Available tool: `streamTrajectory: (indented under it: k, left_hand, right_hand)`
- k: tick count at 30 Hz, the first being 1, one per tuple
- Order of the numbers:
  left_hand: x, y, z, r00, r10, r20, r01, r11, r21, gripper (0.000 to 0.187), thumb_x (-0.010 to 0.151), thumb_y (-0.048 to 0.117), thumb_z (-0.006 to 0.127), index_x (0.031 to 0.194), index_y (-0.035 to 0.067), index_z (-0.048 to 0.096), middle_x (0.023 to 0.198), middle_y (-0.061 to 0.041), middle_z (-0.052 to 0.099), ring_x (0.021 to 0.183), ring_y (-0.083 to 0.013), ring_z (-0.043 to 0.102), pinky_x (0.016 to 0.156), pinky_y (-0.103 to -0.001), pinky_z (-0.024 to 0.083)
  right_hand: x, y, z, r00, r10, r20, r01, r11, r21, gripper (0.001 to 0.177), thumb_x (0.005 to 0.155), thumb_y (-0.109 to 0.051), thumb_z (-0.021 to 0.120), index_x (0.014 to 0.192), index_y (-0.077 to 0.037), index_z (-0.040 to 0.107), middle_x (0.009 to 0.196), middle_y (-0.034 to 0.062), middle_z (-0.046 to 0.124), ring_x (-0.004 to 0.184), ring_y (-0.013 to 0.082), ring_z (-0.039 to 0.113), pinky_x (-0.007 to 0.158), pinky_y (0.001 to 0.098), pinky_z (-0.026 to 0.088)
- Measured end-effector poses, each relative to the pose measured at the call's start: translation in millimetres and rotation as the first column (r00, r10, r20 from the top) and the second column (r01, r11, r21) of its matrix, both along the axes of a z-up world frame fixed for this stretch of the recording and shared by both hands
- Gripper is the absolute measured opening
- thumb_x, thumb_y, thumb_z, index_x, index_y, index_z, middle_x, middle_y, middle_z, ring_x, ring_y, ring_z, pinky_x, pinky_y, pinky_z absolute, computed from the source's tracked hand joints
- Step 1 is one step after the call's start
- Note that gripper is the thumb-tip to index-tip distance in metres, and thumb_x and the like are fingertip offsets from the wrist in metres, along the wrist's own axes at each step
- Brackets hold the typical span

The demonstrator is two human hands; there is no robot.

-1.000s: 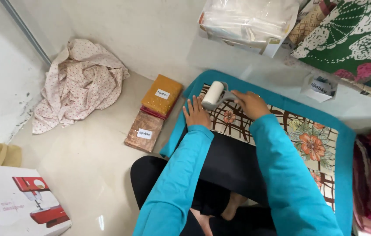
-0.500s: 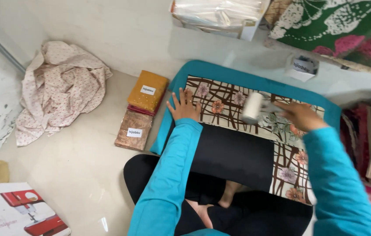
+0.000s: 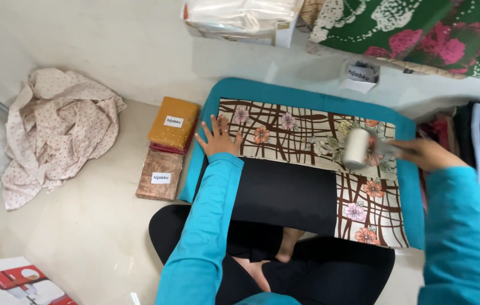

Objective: Unfolding a patterned cloth, cleaning it with a lint roller, and then folding it neatly.

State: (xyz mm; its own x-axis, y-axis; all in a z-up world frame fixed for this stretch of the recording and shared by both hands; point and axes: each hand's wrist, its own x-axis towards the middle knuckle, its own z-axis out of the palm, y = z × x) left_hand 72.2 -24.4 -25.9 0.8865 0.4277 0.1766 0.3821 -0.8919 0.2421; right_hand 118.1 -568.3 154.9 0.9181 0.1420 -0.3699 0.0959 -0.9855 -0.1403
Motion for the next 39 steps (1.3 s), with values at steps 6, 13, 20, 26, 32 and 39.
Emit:
streamTrajectory:
  k: [6,13,20,26,32,39]
  left_hand:
    - [-7.6,2.2,24.1,0.994,-0.028,-0.110,0.024,0.999,-0.038,0.082,0.095,0.070,0.036,0.163,0.026,0.019,0.172,-0.005,0.007,0.156,-0.0384,0.008,0.122,-0.072,0.007]
    - [-9.1,1.9,35.7,0.963,-0.016,-0.271,-0.001,0.998,-0.063,0.079,0.098,0.075,0.021,0.164,0.034,0.010,0.172,0.000,-0.001,0.158,-0.0333,0.003,0.126,-0.071,0.004]
    - [-13.1,2.0,38.2,0.965,-0.043,-0.260,0.023,0.996,-0.082,0.081,0.099,0.076,0.024,0.165,0.031,0.007,0.172,-0.001,-0.001,0.158,-0.0328,0.001,0.126,-0.071,0.005]
    - [-13.0,8.3,34.7,0.970,-0.032,-0.242,0.019,0.998,-0.058,0.085,0.096,0.077,0.029,0.165,0.035,0.003,0.173,0.002,-0.002,0.159,-0.0332,0.000,0.125,-0.073,0.001]
    - [-14.4,11.6,35.4,0.970,-0.065,-0.235,0.053,0.997,-0.061,0.086,0.096,0.075,0.030,0.166,0.032,0.006,0.173,0.001,-0.002,0.158,-0.0347,0.000,0.124,-0.074,-0.001]
    - [-13.6,16.1,30.4,0.964,-0.082,-0.252,0.063,0.995,-0.083,0.091,0.091,0.085,0.024,0.165,0.036,0.003,0.173,0.003,-0.005,0.158,-0.0341,-0.003,0.123,-0.074,-0.002]
  right_hand:
    - [36.1,135.0,-13.9,0.979,0.206,0.006,-0.200,0.941,0.275,0.053,0.102,-0.024,0.059,0.154,-0.029,0.051,0.129,0.0109,0.071,0.092,0.0329,0.070,0.081,0.0469,0.055]
    - [14.7,253.6,-18.0,0.957,0.244,0.155,-0.276,0.930,0.242,0.048,0.112,-0.033,0.044,0.159,-0.028,0.041,0.129,0.0192,0.066,0.132,0.0380,0.057,0.107,0.0556,0.050]
    - [-43.5,186.4,12.4,0.987,0.140,0.076,-0.152,0.969,0.194,0.047,0.111,-0.037,0.041,0.157,-0.026,0.043,0.133,0.0199,0.064,0.141,0.0370,0.050,0.111,0.0573,0.045]
    - [-102.7,103.6,23.3,0.988,-0.118,0.100,0.105,0.986,0.131,0.047,0.110,-0.038,0.044,0.152,-0.020,0.054,0.130,0.0315,0.066,0.123,0.0526,0.061,0.104,0.0639,0.050]
    - [-68.6,10.7,-47.2,0.929,-0.245,0.278,0.264,0.964,-0.033,0.051,0.108,-0.051,0.045,0.156,-0.036,0.049,0.118,0.0287,0.069,0.110,0.0501,0.070,0.094,0.0624,0.057]
    - [-23.5,26.9,-73.0,0.883,-0.319,0.344,0.327,0.944,0.035,0.053,0.108,-0.046,0.045,0.156,-0.024,0.050,0.117,0.0328,0.068,0.107,0.0553,0.068,0.089,0.0662,0.055]
